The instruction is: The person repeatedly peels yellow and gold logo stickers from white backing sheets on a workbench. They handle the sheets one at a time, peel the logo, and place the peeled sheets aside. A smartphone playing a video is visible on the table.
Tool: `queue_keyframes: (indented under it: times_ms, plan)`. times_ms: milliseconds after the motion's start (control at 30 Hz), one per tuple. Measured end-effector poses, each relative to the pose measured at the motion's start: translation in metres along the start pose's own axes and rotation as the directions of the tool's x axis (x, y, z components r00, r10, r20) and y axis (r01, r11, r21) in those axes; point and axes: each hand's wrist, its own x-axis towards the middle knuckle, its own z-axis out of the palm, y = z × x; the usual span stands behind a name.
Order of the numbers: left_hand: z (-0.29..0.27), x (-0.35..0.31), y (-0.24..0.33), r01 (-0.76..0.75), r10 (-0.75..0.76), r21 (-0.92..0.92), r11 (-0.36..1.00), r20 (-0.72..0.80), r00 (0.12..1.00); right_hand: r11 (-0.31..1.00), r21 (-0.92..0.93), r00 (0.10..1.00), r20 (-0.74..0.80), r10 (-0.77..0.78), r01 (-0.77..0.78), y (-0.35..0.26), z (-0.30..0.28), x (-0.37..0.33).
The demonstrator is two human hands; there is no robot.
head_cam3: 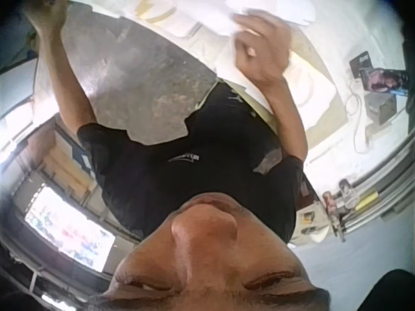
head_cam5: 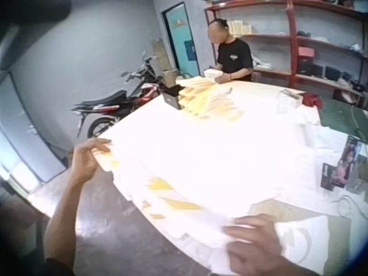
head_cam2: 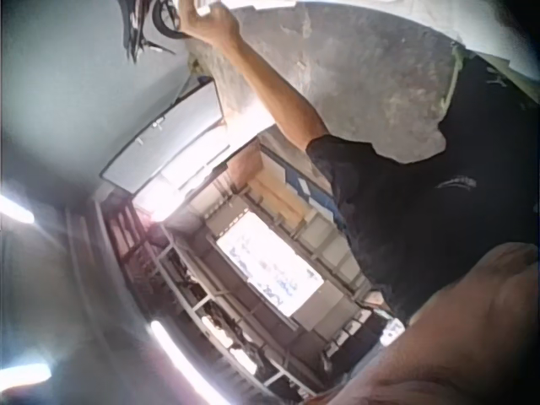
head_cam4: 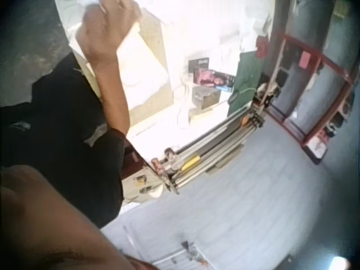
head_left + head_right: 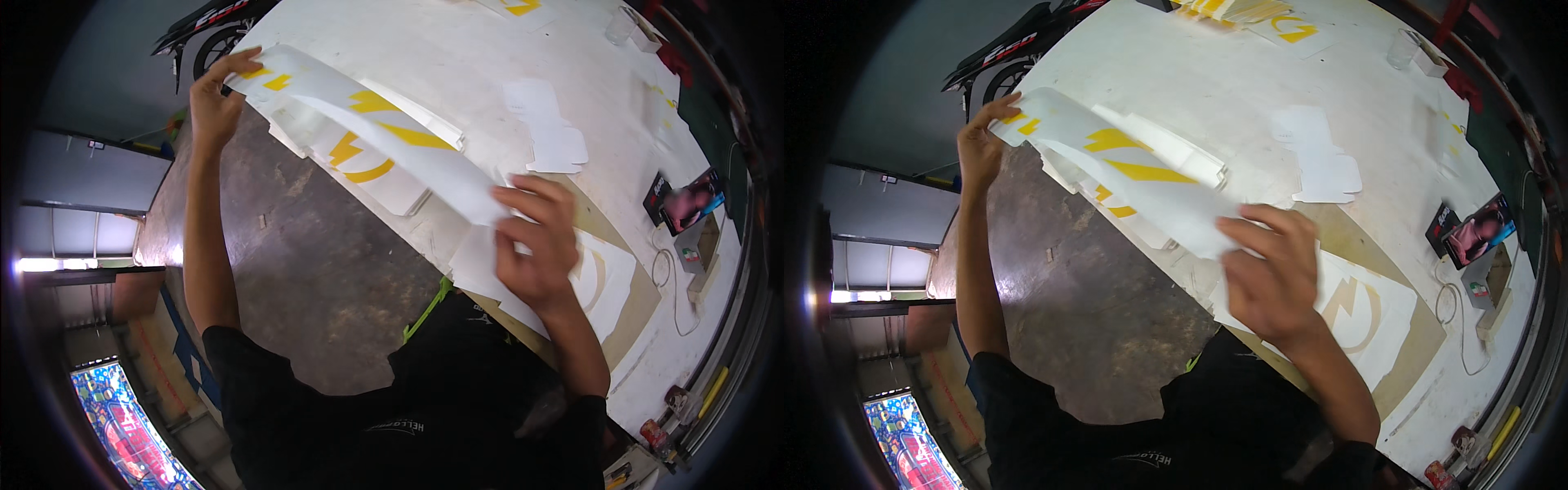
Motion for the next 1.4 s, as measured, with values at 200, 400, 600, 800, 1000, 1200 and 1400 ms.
queue_keyframes:
  times_ms: [200,400,600,800,1000,1200,1400]
  plan:
    - [0.012,-0.043,-0.02,-0.033,-0.049,0.613,0.789,0.116,0.992,1.0,0.021,0.965,0.264,-0.009,0.003,0.029,0.115,-0.037]
    - [0.115,-0.08,0.011,0.092,-0.232,0.429,0.899,0.287,0.929,0.998,-0.022,0.909,0.414,0.059,-0.054,0.015,0.15,-0.054]
    - [0.159,-0.107,-0.013,0.115,-0.286,0.411,0.904,0.384,0.878,0.997,-0.054,0.862,0.502,0.073,-0.053,-0.012,0.101,-0.061]
    - [0.164,-0.092,-0.003,0.089,-0.238,0.347,0.934,0.415,0.878,0.929,-0.1,0.85,0.38,0.366,-0.356,-0.045,-0.026,-0.138]
    - [0.156,-0.094,0.004,0.027,-0.157,0.356,0.934,0.343,0.926,0.627,-0.431,0.711,-0.052,0.701,-0.649,-0.064,-0.153,-0.197]
    - [0.262,-0.052,0.142,-0.113,0.117,-0.031,0.993,0.207,0.971,0.442,-0.23,0.494,-0.509,0.705,-0.867,-0.093,-0.163,-0.24]
    - [0.389,-0.031,0.202,-0.351,0.324,0.001,0.936,0.381,0.866,0.589,-0.361,0.691,-0.348,0.634,-0.723,-0.113,-0.183,-0.22]
